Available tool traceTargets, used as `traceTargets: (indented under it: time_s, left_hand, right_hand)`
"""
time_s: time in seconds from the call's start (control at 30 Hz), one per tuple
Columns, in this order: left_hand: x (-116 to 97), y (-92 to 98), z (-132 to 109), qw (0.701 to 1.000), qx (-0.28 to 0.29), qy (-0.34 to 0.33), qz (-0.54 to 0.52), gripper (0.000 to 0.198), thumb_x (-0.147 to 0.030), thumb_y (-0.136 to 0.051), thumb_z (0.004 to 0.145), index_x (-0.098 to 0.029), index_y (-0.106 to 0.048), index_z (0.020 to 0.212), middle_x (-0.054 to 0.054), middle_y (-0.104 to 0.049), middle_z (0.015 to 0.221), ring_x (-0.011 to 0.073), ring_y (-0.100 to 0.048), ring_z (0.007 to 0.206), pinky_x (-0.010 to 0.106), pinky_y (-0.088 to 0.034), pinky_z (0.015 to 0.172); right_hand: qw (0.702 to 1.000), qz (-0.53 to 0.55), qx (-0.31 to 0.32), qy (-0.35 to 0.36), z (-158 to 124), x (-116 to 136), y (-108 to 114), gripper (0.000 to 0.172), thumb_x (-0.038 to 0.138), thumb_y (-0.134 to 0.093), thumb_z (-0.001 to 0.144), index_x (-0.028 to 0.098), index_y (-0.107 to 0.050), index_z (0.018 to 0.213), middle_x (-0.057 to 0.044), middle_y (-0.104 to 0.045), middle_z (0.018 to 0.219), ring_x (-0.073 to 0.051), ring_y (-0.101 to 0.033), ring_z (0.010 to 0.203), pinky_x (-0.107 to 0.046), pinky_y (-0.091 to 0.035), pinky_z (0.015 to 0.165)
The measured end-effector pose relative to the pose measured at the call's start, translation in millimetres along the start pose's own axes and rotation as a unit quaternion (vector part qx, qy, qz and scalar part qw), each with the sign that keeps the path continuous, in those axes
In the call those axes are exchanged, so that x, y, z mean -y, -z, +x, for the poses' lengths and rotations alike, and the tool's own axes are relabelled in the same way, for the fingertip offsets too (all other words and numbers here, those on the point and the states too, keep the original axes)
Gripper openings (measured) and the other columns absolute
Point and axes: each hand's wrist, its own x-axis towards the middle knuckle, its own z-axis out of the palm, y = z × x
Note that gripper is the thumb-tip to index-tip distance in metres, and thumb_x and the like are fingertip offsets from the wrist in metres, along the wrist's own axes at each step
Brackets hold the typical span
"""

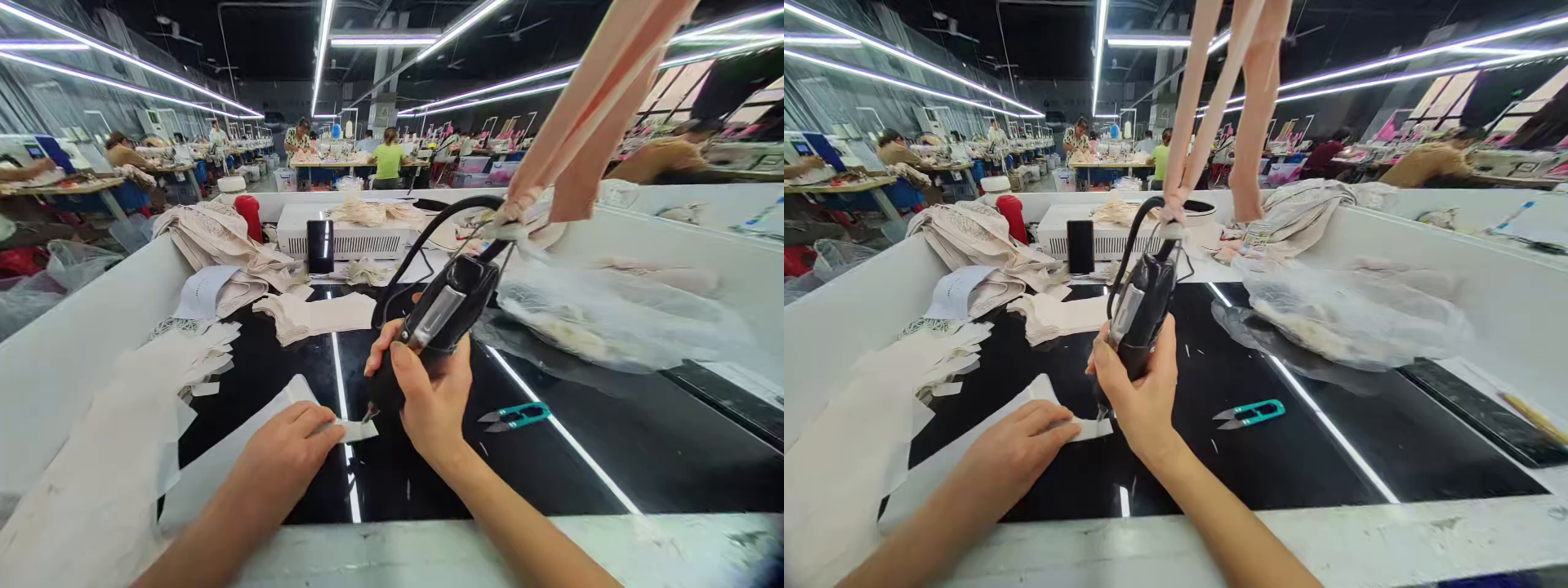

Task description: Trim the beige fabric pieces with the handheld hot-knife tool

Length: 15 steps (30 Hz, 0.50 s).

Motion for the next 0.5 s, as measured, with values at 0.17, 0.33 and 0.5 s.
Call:
traceTargets:
  time_s: [0.17,0.33,0.5]
  left_hand:
    - [1,1.5,1,1.000,0.003,0.000,0.001,0.031,0.002,-0.054,0.096,-0.015,-0.064,0.119,0.009,-0.074,0.110,0.0252,-0.071,0.095,0.037,-0.065,0.080]
    - [1,-1.1,0,1.000,0.001,0.016,-0.005,0.030,0.001,-0.055,0.097,-0.017,-0.065,0.120,0.008,-0.073,0.109,0.0249,-0.071,0.095,0.037,-0.065,0.080]
    - [1,-2.1,0,1.000,-0.003,0.010,-0.004,0.030,0.002,-0.054,0.096,-0.015,-0.066,0.118,0.009,-0.073,0.109,0.0248,-0.071,0.095,0.036,-0.065,0.081]
  right_hand:
    - [0.999,0.036,0.023,-0.006,-9,7,-1,0.027,0.023,-0.076,0.090,0.030,-0.056,0.107,0.008,-0.069,0.082,-0.008,-0.062,0.056,-0.020,-0.056,0.051]
    - [0.999,0.038,0.035,-0.011,-14,6,-3,0.029,0.029,-0.079,0.090,0.030,-0.056,0.108,0.007,-0.068,0.081,-0.009,-0.062,0.056,-0.021,-0.056,0.051]
    - [0.999,0.037,0.039,-0.010,-15,8,0,0.030,0.033,-0.079,0.091,0.030,-0.055,0.110,0.006,-0.068,0.082,-0.009,-0.062,0.057,-0.021,-0.056,0.051]
